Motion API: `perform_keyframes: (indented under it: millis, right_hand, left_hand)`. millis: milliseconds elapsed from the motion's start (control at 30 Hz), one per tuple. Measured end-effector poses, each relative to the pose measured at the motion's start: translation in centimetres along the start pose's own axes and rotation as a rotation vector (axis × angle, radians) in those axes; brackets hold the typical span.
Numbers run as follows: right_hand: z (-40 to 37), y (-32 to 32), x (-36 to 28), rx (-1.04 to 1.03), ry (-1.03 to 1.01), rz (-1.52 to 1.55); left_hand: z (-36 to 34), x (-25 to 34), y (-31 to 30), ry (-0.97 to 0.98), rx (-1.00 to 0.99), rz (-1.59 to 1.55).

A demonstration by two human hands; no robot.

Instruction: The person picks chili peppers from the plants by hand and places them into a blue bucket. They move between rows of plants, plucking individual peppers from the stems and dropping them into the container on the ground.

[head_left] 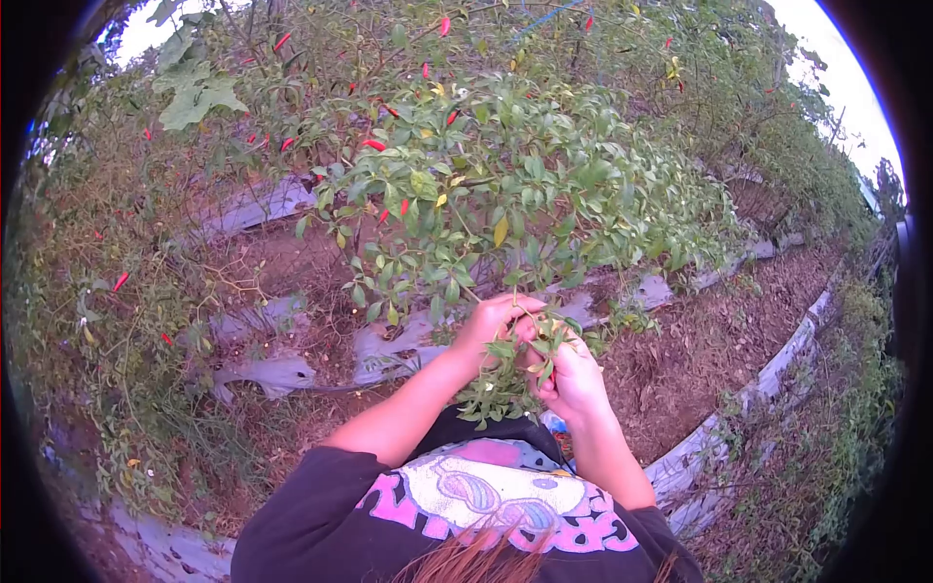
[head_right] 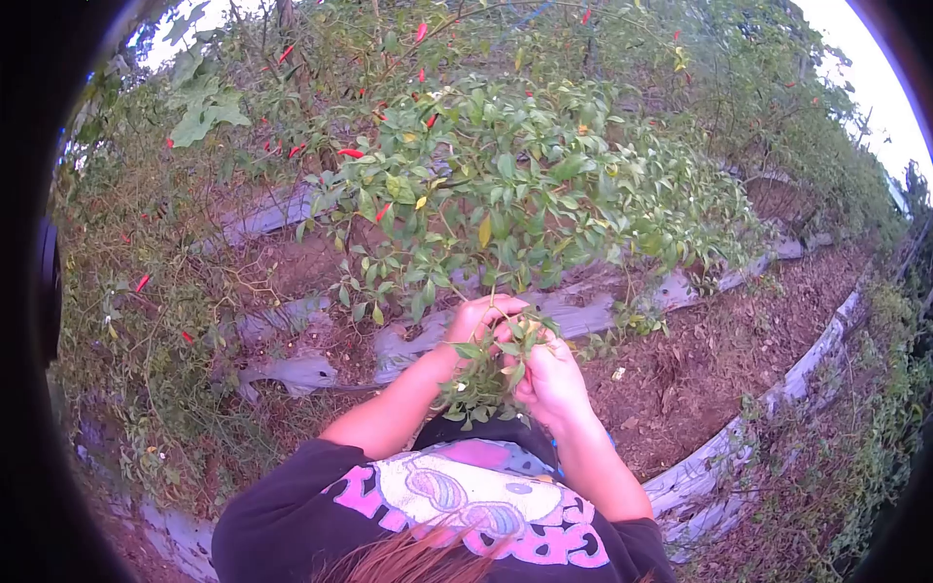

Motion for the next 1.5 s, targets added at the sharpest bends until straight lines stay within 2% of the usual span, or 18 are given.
perform_keyframes:
  millis: [33,133,167,267,300,333,367,433,533,767,867,933,967,1167,1267,1300,1400,1500]
  right_hand:
    - [0.0,0.0,0.1,0.005,-0.004,-0.003]
    - [0.4,-0.3,0.2,0.033,0.004,-0.009]
    - [0.3,-0.4,0.2,0.003,-0.005,-0.008]
    - [-0.8,-0.6,-0.6,-0.062,0.020,0.062]
    - [-1.3,-1.3,-1.1,-0.096,0.018,0.113]
    - [-1.9,-2.4,-1.5,-0.125,0.013,0.165]
    - [-2.4,-3.9,-1.6,-0.130,-0.028,0.219]
    - [-3.8,-7.7,-1.5,-0.046,-0.074,0.293]
    - [-5.6,-13.8,0.5,0.056,-0.108,0.457]
    - [-9.3,-24.6,9.3,0.530,-0.042,0.568]
    - [-10.8,-30.9,13.9,0.734,0.001,0.407]
    - [-12.1,-34.1,16.1,0.925,0.085,0.304]
    - [-12.8,-35.3,17.0,1.016,0.114,0.231]
    - [-13.0,-42.3,21.5,1.163,0.181,0.289]
    - [-11.0,-46.0,22.9,1.174,0.109,0.355]
    - [-10.5,-49.0,24.5,1.142,0.211,0.320]
    - [-8.8,-51.9,24.8,1.487,0.262,0.145]
    - [-8.2,-46.9,19.9,1.250,0.215,0.118]
  left_hand:
    - [-0.1,-0.3,0.1,-0.056,-0.013,-0.041]
    - [-0.4,-1.6,0.5,0.096,0.041,0.107]
    - [0.6,1.0,-0.6,0.193,-0.038,0.192]
    - [0.7,0.2,-0.4,-0.308,0.006,-0.046]
    - [0.5,-1.1,-0.1,-0.378,0.143,-0.289]
    - [-0.1,-1.5,-0.8,-0.310,0.111,-0.204]
    - [0.8,0.8,-1.8,-0.410,0.132,-0.254]
    - [1.0,0.2,-3.1,-0.202,0.195,-0.364]
    - [2.4,1.6,-4.5,-0.175,0.261,-0.381]
    - [4.3,1.5,-4.7,-0.282,0.294,-0.421]
    - [4.7,1.4,-4.3,-0.352,0.360,-0.440]
    - [4.7,0.3,-4.8,-0.241,0.275,-0.442]
    - [4.6,-0.5,-5.6,-0.308,0.293,-0.383]
    - [2.8,-1.6,-5.3,-0.379,0.333,-0.328]
    - [2.6,-0.5,-3.8,-0.418,0.403,-0.192]
    - [2.3,-0.9,-3.9,-0.398,0.370,-0.175]
    - [2.5,0.3,-3.2,-0.344,0.374,-0.220]
    - [2.0,-0.5,-3.6,-0.259,0.350,-0.342]
Point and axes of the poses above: each hand's wrist, its own z-axis towards the middle knuckle, its own y-axis out of the palm, x = y × z, the point moved 3 cm from there along z, towards the middle knuckle, and after that the axes turned 8 degrees about y, right-handed, at the moved point
